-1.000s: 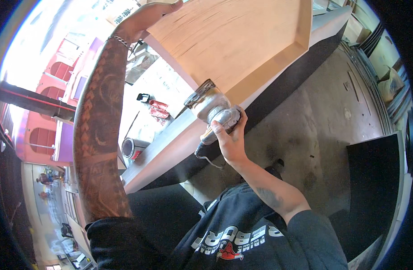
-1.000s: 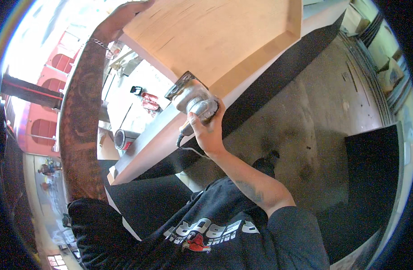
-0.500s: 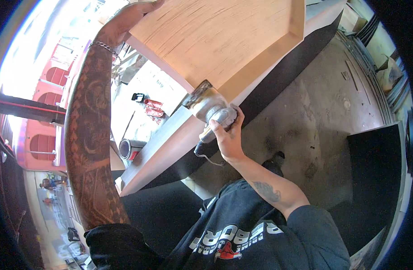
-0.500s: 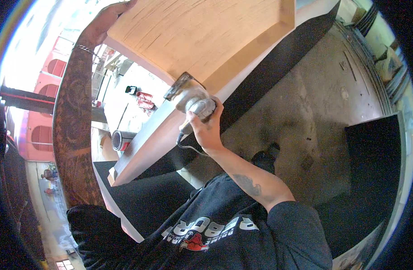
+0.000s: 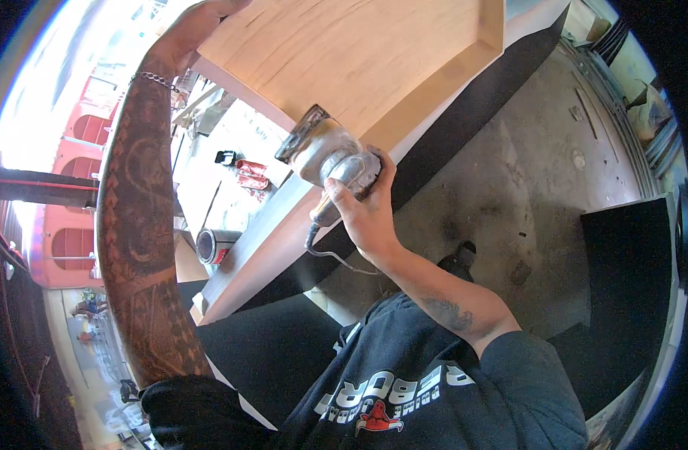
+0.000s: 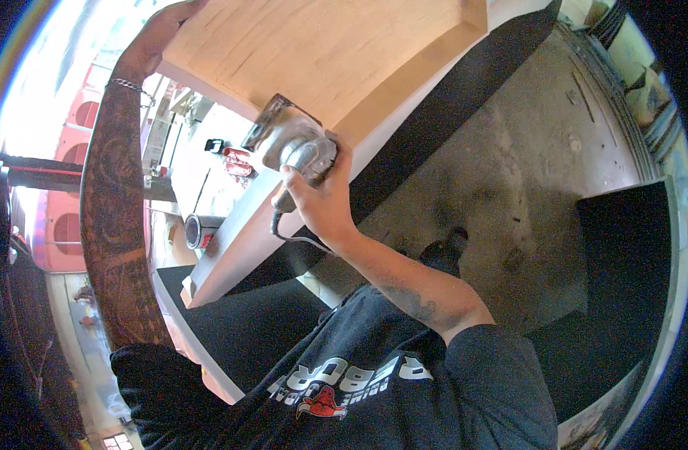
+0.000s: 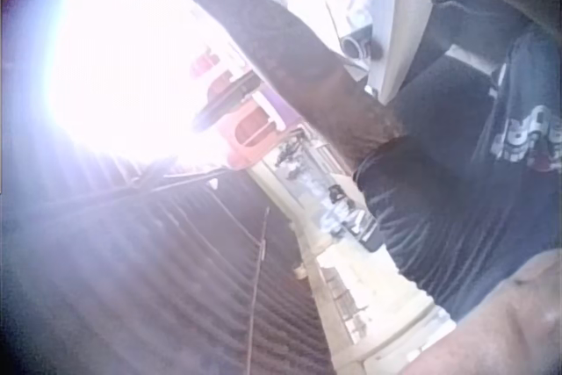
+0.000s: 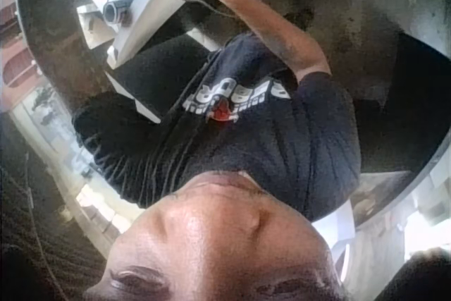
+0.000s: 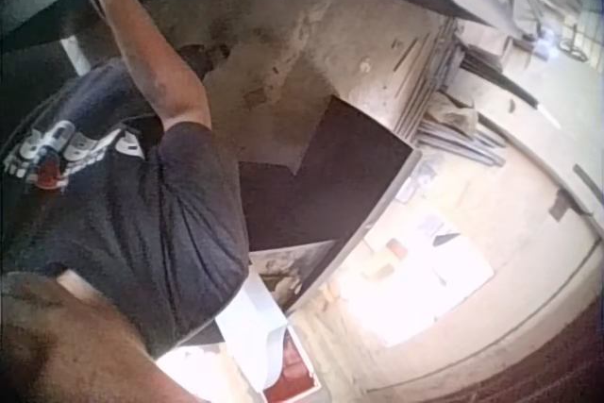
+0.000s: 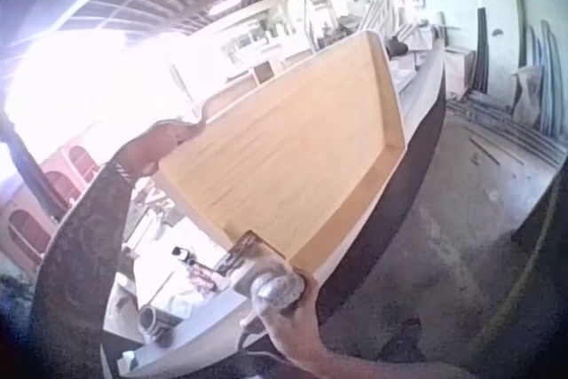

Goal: The person sands the edges of a wooden drawer using sandpaper and then using an electric sander.

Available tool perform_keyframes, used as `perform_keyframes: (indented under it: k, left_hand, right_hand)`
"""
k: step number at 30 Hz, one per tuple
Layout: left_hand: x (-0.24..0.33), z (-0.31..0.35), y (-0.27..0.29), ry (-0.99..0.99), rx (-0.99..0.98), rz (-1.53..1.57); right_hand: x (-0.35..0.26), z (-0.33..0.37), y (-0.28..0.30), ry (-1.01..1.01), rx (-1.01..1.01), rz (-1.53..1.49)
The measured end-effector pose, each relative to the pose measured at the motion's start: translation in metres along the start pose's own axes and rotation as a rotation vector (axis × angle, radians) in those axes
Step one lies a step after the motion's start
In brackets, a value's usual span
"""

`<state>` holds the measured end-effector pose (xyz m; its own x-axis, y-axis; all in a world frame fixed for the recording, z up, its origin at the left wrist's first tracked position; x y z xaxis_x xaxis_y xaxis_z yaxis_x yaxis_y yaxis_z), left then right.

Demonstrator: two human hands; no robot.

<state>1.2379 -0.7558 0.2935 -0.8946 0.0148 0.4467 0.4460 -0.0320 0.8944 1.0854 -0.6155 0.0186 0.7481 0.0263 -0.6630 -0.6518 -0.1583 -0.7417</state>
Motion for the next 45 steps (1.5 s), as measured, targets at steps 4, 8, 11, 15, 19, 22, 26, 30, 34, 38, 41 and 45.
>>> perform_keyframes:
  k: [4,8,11,15,19,22,26,30,34,38,41,45]
  left_hand:
    - [-0.013,-0.005,0.007,0.057,0.002,-0.015]
    - [-0.003,-0.001,0.001,-0.066,0.017,-0.068]
    - [-0.017,-0.005,0.001,0.098,-0.062,0.186]
    - [-0.024,-0.008,0.002,0.105,-0.006,0.162]
    - [-0.013,-0.003,-0.002,-0.016,0.076,0.080]
    - [-0.013,0.000,0.010,0.079,0.139,0.037]
    - [-0.022,-0.007,0.001,0.021,0.099,0.148]
    - [-0.029,-0.011,0.011,0.090,0.071,0.180]
    - [-0.024,-0.006,-0.001,0.061,0.104,0.190]
    - [-0.029,-0.008,0.005,0.073,0.028,0.205]
    - [-0.018,-0.003,-0.003,0.005,0.061,0.184]
    - [-0.024,-0.006,0.011,0.048,0.061,0.159]
  right_hand:
    - [0.034,0.004,0.026,0.023,-0.004,0.093]
    - [0.056,0.011,0.048,-0.018,0.060,0.122]
    - [0.064,0.017,0.054,-0.049,0.071,0.048]
    - [0.081,0.023,0.068,-0.072,0.102,0.058]
    - [0.090,0.026,0.079,-0.045,0.156,0.118]
    - [0.091,0.028,0.076,-0.077,0.198,0.012]
    - [0.105,0.030,0.098,-0.099,0.227,0.054]
    - [0.101,0.033,0.093,-0.170,0.235,-0.084]
    - [0.080,0.028,0.079,-0.155,0.236,-0.049]
    - [0.043,0.018,0.035,-0.132,0.134,-0.079]
    - [0.033,0.005,0.017,-0.036,0.050,0.048]
    - [0.010,-0.002,-0.013,0.086,-0.020,0.140]
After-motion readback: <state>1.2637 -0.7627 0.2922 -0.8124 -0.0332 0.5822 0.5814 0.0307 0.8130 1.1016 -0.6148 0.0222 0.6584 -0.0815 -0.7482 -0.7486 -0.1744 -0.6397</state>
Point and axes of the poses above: each hand's wrist, its own z-axis away from the middle knuckle, its own y-axis out of the back of the hand, x = y × z, the point moved 4 cm from there along -z, towards the middle knuckle, and after that the axes turned 7 degrees about -z, right-handed, at the moved point
